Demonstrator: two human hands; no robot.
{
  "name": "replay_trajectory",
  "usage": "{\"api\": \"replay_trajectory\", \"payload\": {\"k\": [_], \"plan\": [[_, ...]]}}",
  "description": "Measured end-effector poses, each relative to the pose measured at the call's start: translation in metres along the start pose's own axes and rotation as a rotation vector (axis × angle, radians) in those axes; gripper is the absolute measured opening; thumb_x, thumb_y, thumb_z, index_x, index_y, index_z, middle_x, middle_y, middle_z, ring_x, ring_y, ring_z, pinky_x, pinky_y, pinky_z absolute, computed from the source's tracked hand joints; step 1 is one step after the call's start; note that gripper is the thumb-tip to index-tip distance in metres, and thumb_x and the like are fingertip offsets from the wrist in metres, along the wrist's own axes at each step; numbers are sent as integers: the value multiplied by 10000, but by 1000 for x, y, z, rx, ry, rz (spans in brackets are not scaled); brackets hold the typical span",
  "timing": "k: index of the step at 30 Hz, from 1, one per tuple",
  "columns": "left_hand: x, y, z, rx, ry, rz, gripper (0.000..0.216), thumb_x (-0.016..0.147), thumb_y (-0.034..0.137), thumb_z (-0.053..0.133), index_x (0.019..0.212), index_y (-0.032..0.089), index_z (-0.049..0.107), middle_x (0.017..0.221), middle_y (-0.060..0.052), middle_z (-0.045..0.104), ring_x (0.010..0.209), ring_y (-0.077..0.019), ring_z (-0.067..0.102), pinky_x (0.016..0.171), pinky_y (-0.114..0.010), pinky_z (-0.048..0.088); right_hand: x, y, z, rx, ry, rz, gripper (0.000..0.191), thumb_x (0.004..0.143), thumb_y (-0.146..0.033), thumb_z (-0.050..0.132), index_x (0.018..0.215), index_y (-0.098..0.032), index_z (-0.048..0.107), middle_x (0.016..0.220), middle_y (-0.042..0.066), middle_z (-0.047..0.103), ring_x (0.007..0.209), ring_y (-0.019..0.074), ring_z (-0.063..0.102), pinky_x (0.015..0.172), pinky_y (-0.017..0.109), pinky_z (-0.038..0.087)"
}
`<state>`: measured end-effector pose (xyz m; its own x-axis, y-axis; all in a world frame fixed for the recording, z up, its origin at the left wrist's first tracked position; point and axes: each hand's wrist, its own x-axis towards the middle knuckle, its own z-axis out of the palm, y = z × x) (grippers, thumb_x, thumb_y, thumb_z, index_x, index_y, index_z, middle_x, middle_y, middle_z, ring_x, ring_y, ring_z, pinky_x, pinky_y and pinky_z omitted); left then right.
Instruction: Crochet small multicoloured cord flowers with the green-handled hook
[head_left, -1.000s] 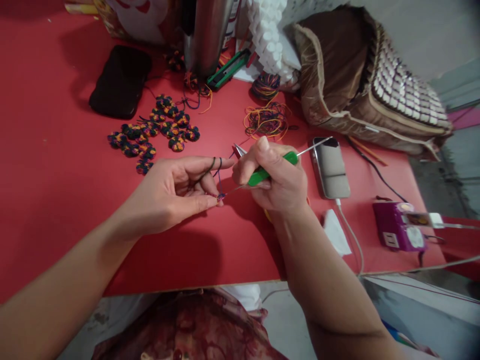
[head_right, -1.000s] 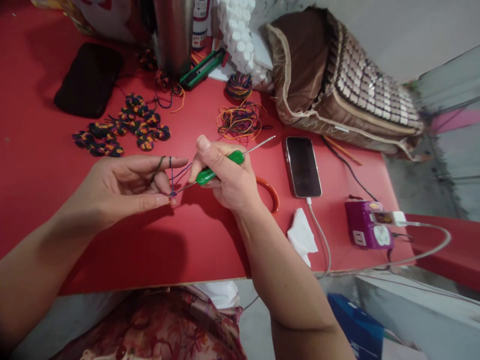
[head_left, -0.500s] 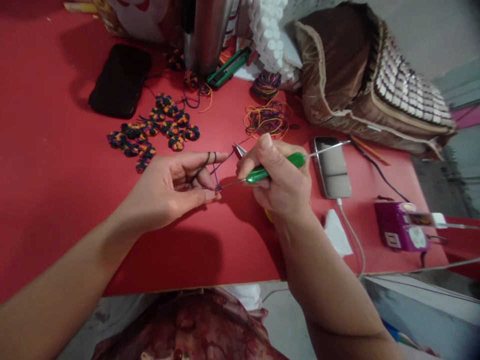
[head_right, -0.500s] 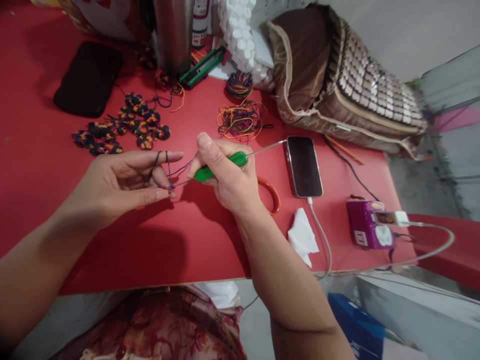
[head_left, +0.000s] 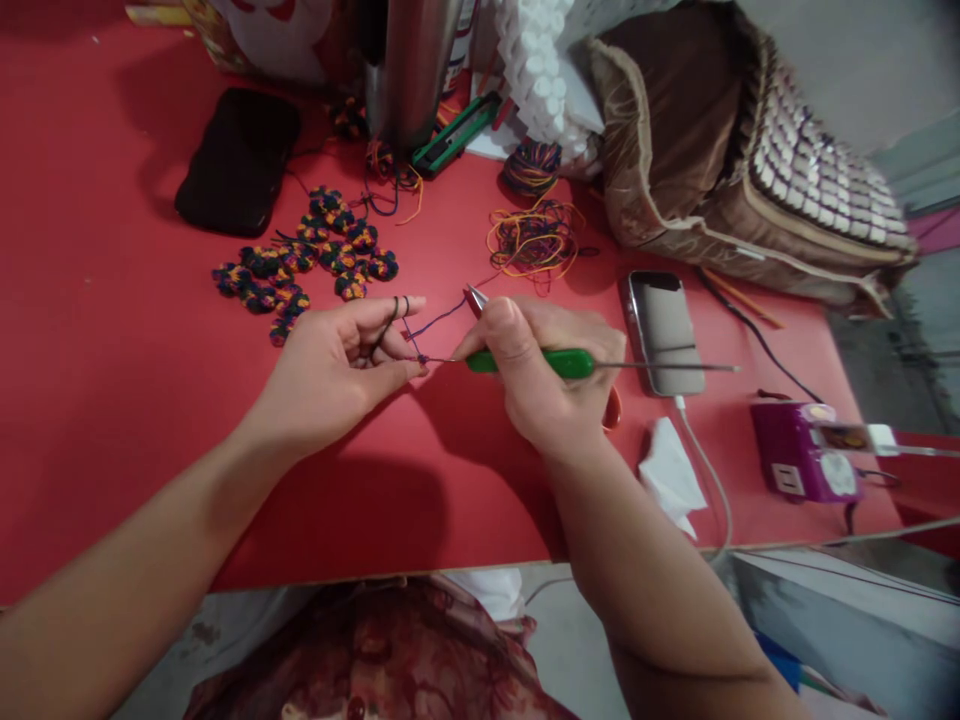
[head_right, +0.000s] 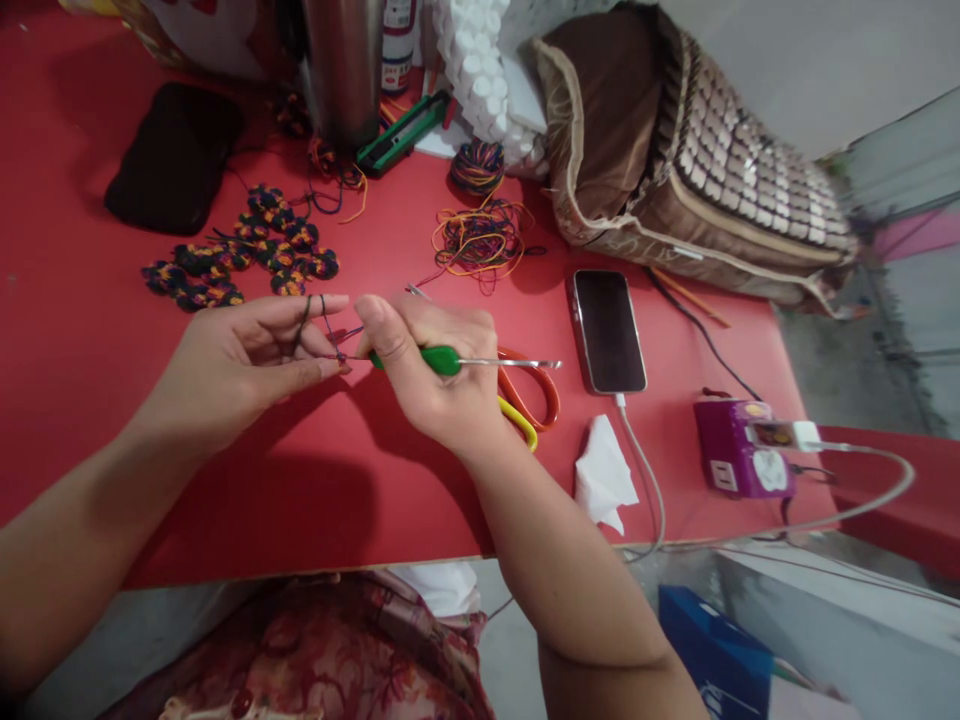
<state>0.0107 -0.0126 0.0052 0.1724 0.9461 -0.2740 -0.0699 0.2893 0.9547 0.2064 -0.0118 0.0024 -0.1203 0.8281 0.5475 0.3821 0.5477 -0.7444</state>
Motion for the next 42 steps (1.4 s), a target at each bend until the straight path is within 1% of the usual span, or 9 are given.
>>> {"api": "replay_trajectory", "payload": {"k": [4, 10, 15, 18, 25, 28, 33, 38, 42], "plan": [[2, 5, 2, -174, 69, -99, 488, 692, 53, 947, 1161, 147, 850, 732, 42, 760, 738, -129, 767, 772, -229, 642, -6, -2, 4, -133, 53, -166, 468, 1175, -330, 602, 749, -232, 768, 630, -5, 733, 540, 125, 643, 554, 298, 481], [7, 5, -7, -475, 65, -191, 468, 715, -35, 926, 1151, 113, 841, 718, 30, 705, 541, -63, 608, 505, -156, 469, -7, 14, 12, -113, -77, -387, 135, 1126, -263, 720, 1025, -195, 777, 812, 5, 803, 659, 136, 669, 642, 301, 518], [9, 5, -6, -620, 43, -326, 331, 821, -77, 811, 1054, 154, 854, 789, 22, 711, 554, -56, 559, 529, -171, 484, -5, 25, 21, -294, -11, -638, 169, 1129, -321, 734, 1127, -153, 755, 806, 19, 757, 711, 175, 643, 700, 324, 541], [7, 6, 1, -626, 81, -315, 297, 863, -54, 816, 1041, 180, 853, 792, 24, 729, 586, -63, 584, 575, -174, 510, -4, 24, 25, -440, 18, -736, 234, 1163, -370, 667, 1134, -149, 739, 770, 16, 706, 696, 199, 570, 682, 356, 506], [-1, 3, 6, -299, 174, 126, 417, 782, 32, 951, 1117, 267, 868, 825, 80, 758, 843, -112, 696, 780, -211, 564, -5, 16, 32, -612, 97, -728, 243, 1206, -361, 572, 1148, -161, 697, 753, 13, 680, 684, 202, 527, 660, 371, 423], [-2, 3, 8, -181, 192, 247, 385, 805, 93, 948, 1125, 295, 876, 828, 70, 755, 830, -127, 656, 778, -238, 564, -8, 14, 31, -609, 89, -705, 229, 1204, -363, 576, 1169, -167, 689, 740, 13, 677, 677, 207, 535, 662, 368, 426], [-4, 1, 10, -141, 196, 304, 403, 839, 86, 926, 1177, 305, 897, 842, 72, 731, 850, -115, 609, 842, -228, 556, -9, 11, 28, -543, 74, -670, 195, 1177, -355, 644, 1136, -173, 698, 757, 16, 685, 674, 199, 562, 664, 365, 428], [-2, -3, 7, -106, 213, 305, 390, 861, 133, 920, 1219, 286, 908, 865, 40, 706, 819, -126, 566, 756, -232, 527, -11, 12, 27, -409, 64, -602, 204, 1166, -354, 664, 1101, -173, 732, 766, 21, 723, 684, 188, 621, 664, 356, 484], [0, -3, 5, -31, 211, 301, 347, 865, 109, 896, 1153, 301, 917, 893, 24, 716, 848, -154, 594, 836, -263, 568, -16, 10, 24, -272, 69, -450, 180, 1150, -334, 695, 1049, -205, 768, 804, 19, 780, 693, 173, 678, 673, 343, 521]]}}
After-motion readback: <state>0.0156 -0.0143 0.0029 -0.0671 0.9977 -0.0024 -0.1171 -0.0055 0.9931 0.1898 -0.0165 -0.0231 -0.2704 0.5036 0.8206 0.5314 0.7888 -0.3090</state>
